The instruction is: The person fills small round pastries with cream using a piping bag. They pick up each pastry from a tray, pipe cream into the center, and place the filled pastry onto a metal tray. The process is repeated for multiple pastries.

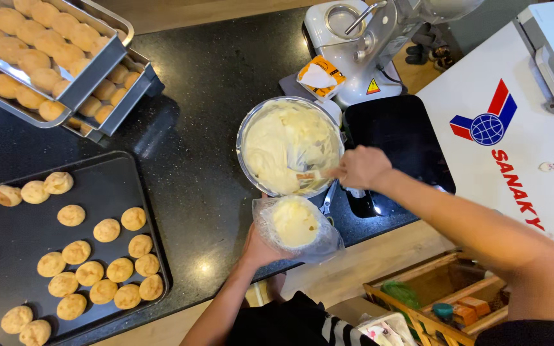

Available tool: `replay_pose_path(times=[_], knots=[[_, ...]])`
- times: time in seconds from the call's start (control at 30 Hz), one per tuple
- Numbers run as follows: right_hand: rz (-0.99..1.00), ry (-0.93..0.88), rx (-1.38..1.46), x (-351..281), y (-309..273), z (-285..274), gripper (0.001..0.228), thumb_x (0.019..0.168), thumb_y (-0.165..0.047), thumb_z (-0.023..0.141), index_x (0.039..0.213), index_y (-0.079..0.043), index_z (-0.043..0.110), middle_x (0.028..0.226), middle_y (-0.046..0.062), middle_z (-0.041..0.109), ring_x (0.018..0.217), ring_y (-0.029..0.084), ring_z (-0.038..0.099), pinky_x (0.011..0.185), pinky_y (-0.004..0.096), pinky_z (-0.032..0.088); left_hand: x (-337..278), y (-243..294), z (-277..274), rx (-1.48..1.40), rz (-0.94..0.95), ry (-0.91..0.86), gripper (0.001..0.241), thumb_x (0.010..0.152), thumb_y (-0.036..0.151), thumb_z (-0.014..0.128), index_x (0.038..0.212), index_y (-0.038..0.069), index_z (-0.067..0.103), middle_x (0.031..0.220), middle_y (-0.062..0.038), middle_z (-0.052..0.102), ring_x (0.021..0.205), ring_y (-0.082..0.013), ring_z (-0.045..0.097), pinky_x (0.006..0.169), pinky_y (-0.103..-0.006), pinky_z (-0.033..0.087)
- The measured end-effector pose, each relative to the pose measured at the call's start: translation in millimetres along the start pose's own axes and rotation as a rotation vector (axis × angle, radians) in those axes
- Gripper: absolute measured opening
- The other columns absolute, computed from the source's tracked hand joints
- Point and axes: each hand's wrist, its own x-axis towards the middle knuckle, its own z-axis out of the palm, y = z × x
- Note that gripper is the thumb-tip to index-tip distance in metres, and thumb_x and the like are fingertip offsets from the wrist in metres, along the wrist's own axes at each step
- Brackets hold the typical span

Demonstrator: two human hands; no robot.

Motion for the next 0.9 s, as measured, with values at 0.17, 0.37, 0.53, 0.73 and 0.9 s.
replay_pose_path(times=[0.17, 0.37, 0.53, 0.73, 0.9], knots=[[0.119, -0.119, 0.366, -5, 3, 30, 0.05, 0.084, -0.06, 0.068, 0.085, -0.012, 0.083, 0.076, 0.011, 0.075, 0.078, 0.03, 0.074, 0.075, 0.04, 0.058, -2, -5, 2, 0.025, 0.062, 0.004, 0.126, 0.049, 0.02, 0.103, 0.155, 0.0, 0.037, 0.135, -0.012, 0.069, 0.122, -0.0212, 0.068, 0.109, -0.0367, 0.053], [0.161, -0.079, 0.872, -11, 21, 95, 0.054, 0.086, -0.054, 0.073, 0.07, -0.002, 0.077, 0.058, 0.004, 0.065, 0.052, 0.011, 0.058, 0.052, 0.029, 0.045, -4, 9, 0, 0.045, 0.013, -0.017, 0.109, 0.05, 0.021, 0.102, 0.144, -0.002, 0.05, 0.134, -0.012, 0.069, 0.122, -0.0211, 0.068, 0.107, -0.0368, 0.054], [0.015, -0.01, 1.22, -8, 39, 131, 0.05, 0.095, -0.045, 0.069, 0.067, -0.003, 0.07, 0.051, -0.004, 0.049, 0.047, 0.006, 0.038, 0.045, 0.027, 0.028, -20, 19, -4, 0.132, 0.122, 0.172, 0.115, 0.047, 0.02, 0.101, 0.144, -0.001, 0.043, 0.134, -0.011, 0.065, 0.122, -0.0206, 0.063, 0.107, -0.0368, 0.049], [-0.054, 0.094, 1.245, 1, 94, 114, 0.041, 0.093, -0.037, 0.071, 0.069, -0.004, 0.073, 0.054, -0.005, 0.051, 0.048, 0.006, 0.037, 0.045, 0.026, 0.027, -31, 30, -16, 0.486, -0.04, 0.367, 0.106, 0.042, 0.026, 0.103, 0.132, 0.001, 0.054, 0.128, -0.014, 0.067, 0.117, -0.0266, 0.066, 0.101, -0.0378, 0.052], [-0.179, -0.004, 0.954, -26, 122, 14, 0.041, 0.094, -0.037, 0.07, 0.07, -0.004, 0.073, 0.055, 0.0, 0.057, 0.049, 0.009, 0.046, 0.045, 0.028, 0.035, -27, 47, -8, 0.516, -0.008, 0.405, 0.101, 0.044, 0.032, 0.101, 0.129, 0.002, 0.056, 0.124, -0.015, 0.07, 0.115, -0.0286, 0.069, 0.099, -0.0379, 0.053]])
